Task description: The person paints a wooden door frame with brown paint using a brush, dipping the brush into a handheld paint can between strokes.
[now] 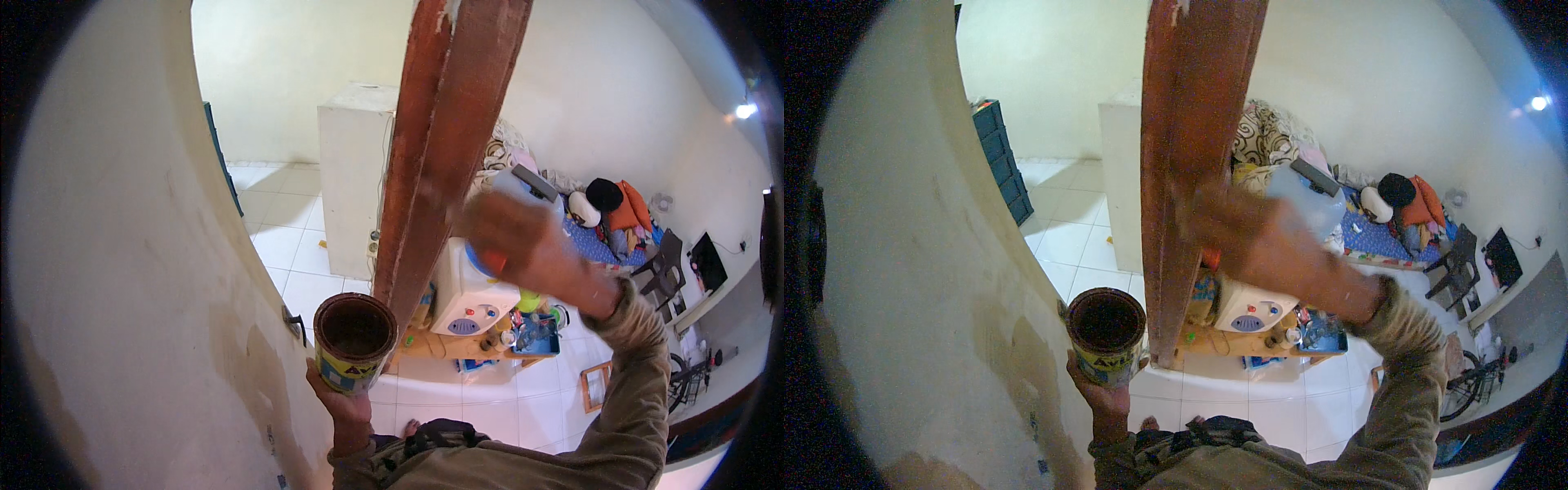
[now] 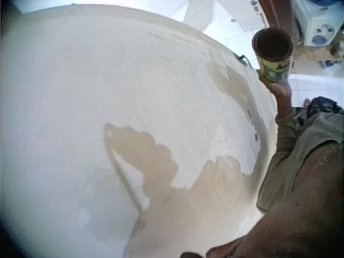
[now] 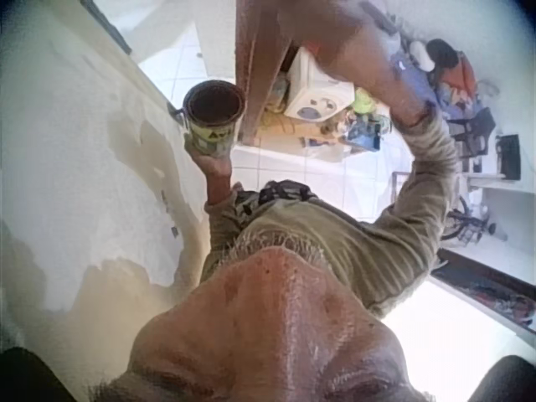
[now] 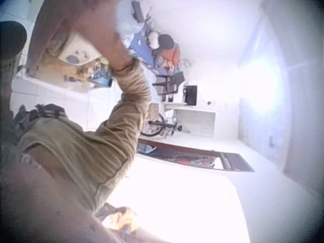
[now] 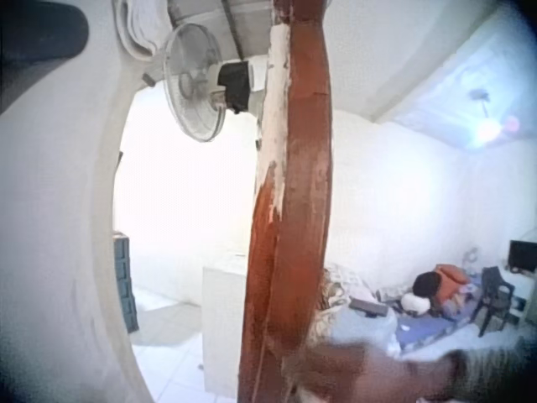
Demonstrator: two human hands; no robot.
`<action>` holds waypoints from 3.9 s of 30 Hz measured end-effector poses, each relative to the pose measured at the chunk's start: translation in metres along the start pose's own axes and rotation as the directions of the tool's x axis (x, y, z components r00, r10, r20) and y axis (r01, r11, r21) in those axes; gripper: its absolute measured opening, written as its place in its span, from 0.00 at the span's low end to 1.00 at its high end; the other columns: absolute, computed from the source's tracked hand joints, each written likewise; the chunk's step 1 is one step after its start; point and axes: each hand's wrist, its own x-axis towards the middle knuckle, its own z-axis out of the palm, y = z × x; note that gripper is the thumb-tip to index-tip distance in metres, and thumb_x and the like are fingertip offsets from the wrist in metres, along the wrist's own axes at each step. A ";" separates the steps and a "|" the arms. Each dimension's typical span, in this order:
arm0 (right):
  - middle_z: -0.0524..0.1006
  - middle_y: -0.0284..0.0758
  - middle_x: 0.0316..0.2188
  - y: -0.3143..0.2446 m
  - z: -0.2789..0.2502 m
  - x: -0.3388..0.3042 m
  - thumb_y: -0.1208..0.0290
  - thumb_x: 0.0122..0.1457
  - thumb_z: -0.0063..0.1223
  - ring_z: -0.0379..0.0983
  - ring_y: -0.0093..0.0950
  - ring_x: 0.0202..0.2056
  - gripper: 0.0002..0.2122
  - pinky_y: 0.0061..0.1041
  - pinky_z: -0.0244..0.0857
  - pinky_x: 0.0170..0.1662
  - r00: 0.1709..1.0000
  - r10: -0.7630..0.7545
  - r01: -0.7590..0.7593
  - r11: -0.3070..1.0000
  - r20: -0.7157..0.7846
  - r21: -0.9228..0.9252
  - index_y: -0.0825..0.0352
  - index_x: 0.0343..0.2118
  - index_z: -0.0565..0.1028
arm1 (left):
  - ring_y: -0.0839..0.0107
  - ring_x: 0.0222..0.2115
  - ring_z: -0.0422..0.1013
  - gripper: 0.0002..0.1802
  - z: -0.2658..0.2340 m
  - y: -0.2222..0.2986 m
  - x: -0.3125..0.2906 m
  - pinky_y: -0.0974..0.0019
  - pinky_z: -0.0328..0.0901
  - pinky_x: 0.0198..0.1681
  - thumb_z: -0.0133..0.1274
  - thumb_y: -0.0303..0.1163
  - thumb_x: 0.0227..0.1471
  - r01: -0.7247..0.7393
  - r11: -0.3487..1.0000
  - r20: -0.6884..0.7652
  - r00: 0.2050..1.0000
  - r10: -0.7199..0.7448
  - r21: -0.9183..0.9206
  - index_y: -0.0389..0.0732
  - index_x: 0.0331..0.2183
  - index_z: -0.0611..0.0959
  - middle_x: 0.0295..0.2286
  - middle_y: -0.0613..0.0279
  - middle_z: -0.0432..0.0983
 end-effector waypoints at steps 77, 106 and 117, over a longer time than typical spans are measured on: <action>0.72 0.36 0.34 -0.025 0.064 -0.073 0.75 0.41 0.64 0.74 0.33 0.33 0.25 0.32 0.72 0.31 0.947 0.319 -0.294 0.910 -0.038 0.291 0.64 0.47 0.76 | 0.54 0.51 0.70 0.31 0.000 0.004 -0.004 0.31 0.70 0.43 0.37 0.60 0.59 0.020 0.998 0.045 0.999 -0.022 0.063 0.56 0.59 0.68 0.55 0.59 0.68; 0.73 0.34 0.36 -0.066 0.104 -0.098 0.78 0.41 0.63 0.74 0.32 0.35 0.20 0.33 0.69 0.33 0.973 0.229 -0.231 0.971 0.036 0.062 0.65 0.42 0.79 | 0.51 0.53 0.68 0.35 -0.009 0.002 -0.007 0.29 0.69 0.43 0.39 0.64 0.57 -0.012 0.995 0.064 0.998 0.006 0.100 0.58 0.60 0.66 0.57 0.58 0.65; 0.75 0.39 0.40 -0.058 0.078 -0.097 0.83 0.42 0.61 0.75 0.36 0.37 0.21 0.31 0.70 0.36 0.920 0.348 -0.335 0.937 -0.181 0.102 0.64 0.44 0.79 | 0.56 0.55 0.67 0.33 -0.020 0.015 -0.007 0.37 0.71 0.46 0.33 0.59 0.61 0.014 1.000 0.153 0.988 -0.017 0.021 0.53 0.61 0.65 0.56 0.58 0.66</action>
